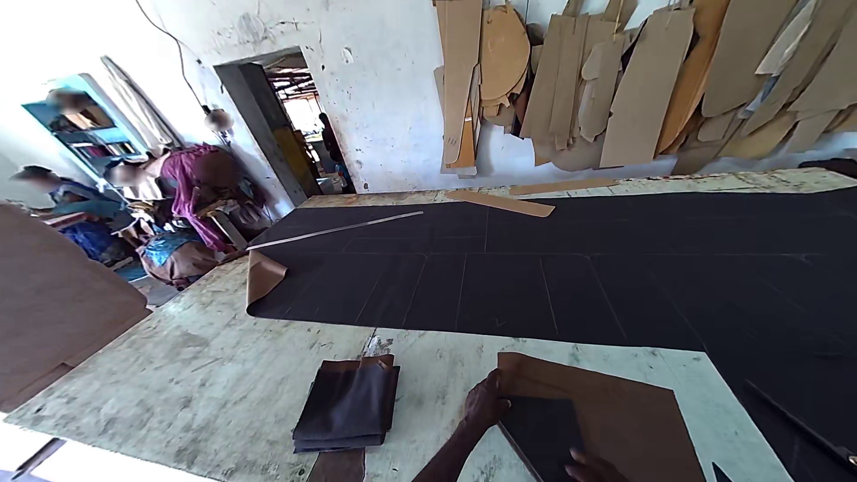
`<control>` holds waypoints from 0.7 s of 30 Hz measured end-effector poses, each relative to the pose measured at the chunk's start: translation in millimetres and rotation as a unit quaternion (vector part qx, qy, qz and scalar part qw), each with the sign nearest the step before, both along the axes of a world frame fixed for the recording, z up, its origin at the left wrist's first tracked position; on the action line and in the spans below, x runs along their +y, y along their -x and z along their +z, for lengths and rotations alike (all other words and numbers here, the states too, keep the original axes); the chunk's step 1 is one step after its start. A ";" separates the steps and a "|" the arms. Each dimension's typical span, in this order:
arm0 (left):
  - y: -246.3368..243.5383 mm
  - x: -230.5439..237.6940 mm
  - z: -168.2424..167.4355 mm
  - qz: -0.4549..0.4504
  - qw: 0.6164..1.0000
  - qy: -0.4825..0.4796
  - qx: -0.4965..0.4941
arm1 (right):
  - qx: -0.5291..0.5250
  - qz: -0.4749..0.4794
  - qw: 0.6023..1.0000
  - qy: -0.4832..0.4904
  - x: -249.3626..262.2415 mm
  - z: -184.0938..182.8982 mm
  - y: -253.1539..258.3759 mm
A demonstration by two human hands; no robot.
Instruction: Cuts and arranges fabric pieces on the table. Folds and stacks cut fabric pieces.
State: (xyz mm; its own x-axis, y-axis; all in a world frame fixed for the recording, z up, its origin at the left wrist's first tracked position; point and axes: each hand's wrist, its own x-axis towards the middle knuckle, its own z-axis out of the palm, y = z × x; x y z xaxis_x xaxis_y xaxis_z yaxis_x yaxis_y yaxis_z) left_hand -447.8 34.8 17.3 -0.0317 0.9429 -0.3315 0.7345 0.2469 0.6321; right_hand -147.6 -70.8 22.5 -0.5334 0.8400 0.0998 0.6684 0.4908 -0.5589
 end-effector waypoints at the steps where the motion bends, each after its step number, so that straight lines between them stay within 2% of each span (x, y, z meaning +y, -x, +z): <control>1: 2.1 1.2 -1.0 0.001 1.000 -0.001 -0.017 | 0.003 -0.006 0.999 -0.036 9.0 -9.1 8.5; 4: 9.7 0.9 5.3 0.013 0.996 0.009 -0.088 | -0.019 -0.050 0.985 -0.166 36.0 -38.0 36.0; 6: 10.7 -4.6 10.5 0.035 0.987 0.014 -0.156 | -0.062 -0.083 0.978 -0.184 45.1 -53.2 48.7; 9: 2.2 -17.7 21.4 0.085 0.961 0.041 -0.260 | -0.159 -0.060 0.984 -0.042 43.2 -40.8 53.9; 11: -5.9 -20.4 23.0 0.117 0.946 0.036 -0.302 | -0.175 -0.049 0.983 0.020 45.3 -32.0 53.0; 14: -23.0 -16.5 29.9 0.143 0.927 0.001 -0.346 | -0.090 -0.048 0.995 0.014 46.3 -31.4 44.0; 16: -40.4 -12.0 43.6 0.129 0.924 -0.025 -0.359 | 0.053 -0.032 0.998 -0.001 44.0 -24.7 39.3; 18: -64.4 -10.0 61.9 0.106 0.923 -0.045 -0.368 | 0.160 -0.037 0.986 0.038 38.1 -5.5 42.4; 21: -105.7 -9.8 85.8 0.032 0.914 -0.062 -0.399 | 0.199 -0.168 0.959 0.107 35.4 15.6 49.9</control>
